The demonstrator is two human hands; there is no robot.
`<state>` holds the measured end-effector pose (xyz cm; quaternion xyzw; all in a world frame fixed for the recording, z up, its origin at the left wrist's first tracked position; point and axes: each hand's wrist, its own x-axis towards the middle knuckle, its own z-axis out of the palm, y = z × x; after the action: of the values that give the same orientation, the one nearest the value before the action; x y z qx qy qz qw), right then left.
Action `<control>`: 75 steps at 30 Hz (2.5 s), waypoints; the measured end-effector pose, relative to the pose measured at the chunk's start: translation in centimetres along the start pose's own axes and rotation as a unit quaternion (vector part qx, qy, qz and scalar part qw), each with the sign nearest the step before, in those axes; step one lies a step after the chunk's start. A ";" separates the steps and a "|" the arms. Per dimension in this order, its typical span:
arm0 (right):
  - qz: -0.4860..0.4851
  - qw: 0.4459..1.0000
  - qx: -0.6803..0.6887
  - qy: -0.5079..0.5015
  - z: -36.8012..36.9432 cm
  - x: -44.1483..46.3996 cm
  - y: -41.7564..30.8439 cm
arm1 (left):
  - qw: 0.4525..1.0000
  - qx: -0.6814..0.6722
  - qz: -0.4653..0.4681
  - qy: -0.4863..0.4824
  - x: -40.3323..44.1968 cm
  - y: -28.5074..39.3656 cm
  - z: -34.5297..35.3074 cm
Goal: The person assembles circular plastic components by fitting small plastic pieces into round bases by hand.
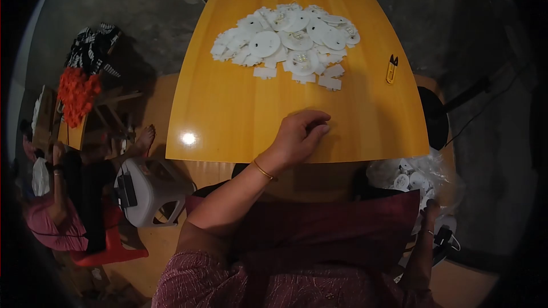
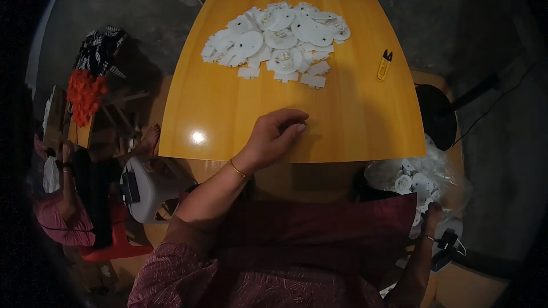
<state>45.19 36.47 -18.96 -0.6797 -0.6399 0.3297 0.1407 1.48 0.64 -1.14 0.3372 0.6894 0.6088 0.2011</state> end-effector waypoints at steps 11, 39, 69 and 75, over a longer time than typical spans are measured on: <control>-0.594 0.780 0.119 -0.159 7.0 -19.8 -37.7 | 0.996 0.068 0.056 0.013 -0.2 0.3 -0.3; -0.698 0.693 0.068 -0.168 11.9 -21.5 -43.7 | 0.994 0.044 0.095 0.015 0.1 0.1 -0.1; -0.772 0.594 0.180 -0.135 11.6 -26.1 -39.9 | 0.906 -0.401 -0.084 -0.106 0.4 3.2 -2.9; -0.630 0.696 0.272 -0.211 11.0 -22.9 -39.6 | 0.918 -0.378 -0.087 -0.086 1.3 2.2 -1.7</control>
<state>8.33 17.51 3.25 0.0375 -0.8139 0.4579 0.3556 -0.14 0.40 1.45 0.2258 0.4147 0.7726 0.4244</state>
